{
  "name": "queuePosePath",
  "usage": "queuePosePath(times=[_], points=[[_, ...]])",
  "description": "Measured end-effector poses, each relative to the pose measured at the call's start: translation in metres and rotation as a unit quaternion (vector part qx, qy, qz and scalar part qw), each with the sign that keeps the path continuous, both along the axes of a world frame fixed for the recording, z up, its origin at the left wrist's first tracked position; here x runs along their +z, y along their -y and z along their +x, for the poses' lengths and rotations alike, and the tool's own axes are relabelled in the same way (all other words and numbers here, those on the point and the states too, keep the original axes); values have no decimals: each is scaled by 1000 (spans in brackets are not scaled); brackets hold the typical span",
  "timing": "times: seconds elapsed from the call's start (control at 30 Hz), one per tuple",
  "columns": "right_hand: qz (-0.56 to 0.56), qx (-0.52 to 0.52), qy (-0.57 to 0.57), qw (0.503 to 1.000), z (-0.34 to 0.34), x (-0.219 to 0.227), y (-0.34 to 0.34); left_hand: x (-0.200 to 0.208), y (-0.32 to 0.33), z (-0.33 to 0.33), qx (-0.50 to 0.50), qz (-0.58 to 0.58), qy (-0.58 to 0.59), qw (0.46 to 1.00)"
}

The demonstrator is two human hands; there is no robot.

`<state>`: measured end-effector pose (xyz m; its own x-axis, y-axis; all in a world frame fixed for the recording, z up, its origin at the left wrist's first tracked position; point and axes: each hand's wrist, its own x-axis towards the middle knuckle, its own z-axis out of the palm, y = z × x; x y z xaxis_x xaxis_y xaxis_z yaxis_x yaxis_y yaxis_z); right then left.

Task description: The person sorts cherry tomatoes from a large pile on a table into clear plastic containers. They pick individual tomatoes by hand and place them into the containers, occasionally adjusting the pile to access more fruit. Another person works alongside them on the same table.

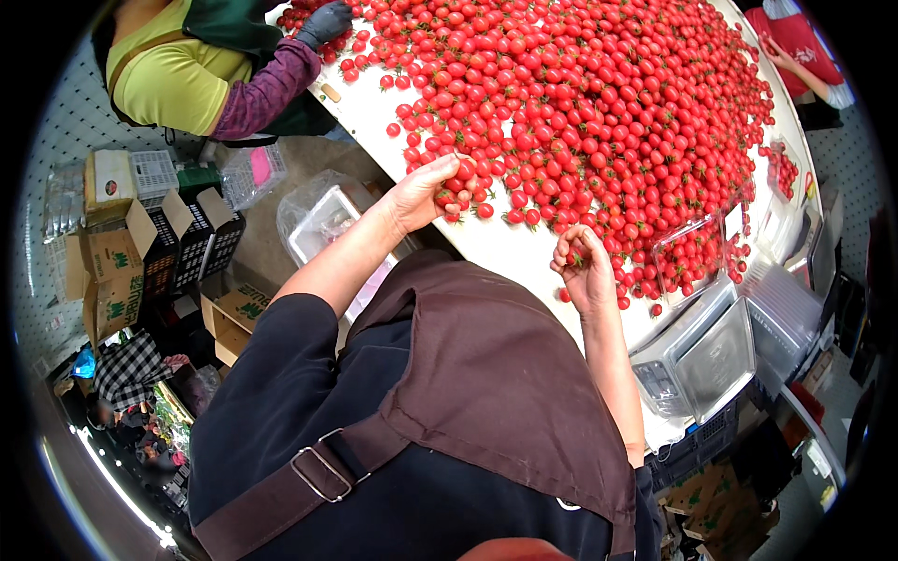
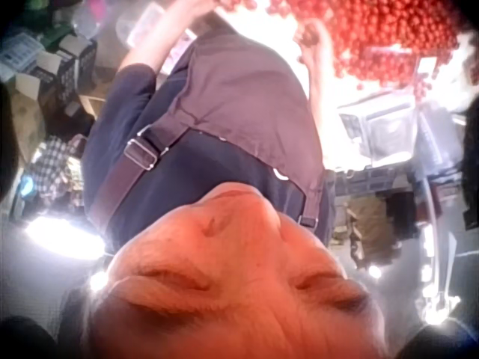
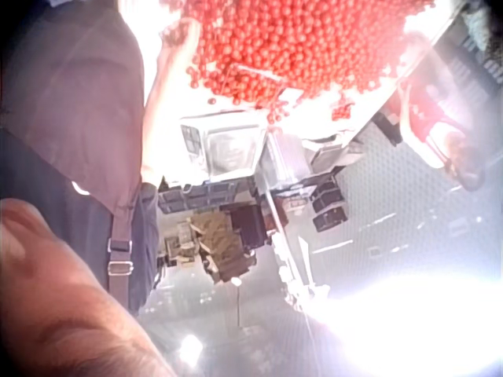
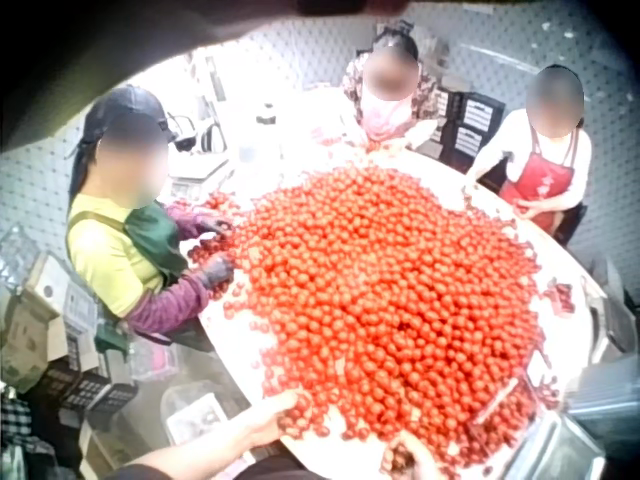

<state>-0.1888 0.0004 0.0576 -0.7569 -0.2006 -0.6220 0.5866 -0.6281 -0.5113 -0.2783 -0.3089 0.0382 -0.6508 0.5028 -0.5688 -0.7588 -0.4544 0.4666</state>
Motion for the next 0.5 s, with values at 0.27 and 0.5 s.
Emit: queuePosePath(times=[0.27, 0.5], points=[[62, 83, -25, 994, -6, 5, 13, 26, -39, 20, -118, -37, 0, 992], [110, 117, -32, 986, -6, 4, 12, 10, -74, 39, -180, -90, 6, 980]])
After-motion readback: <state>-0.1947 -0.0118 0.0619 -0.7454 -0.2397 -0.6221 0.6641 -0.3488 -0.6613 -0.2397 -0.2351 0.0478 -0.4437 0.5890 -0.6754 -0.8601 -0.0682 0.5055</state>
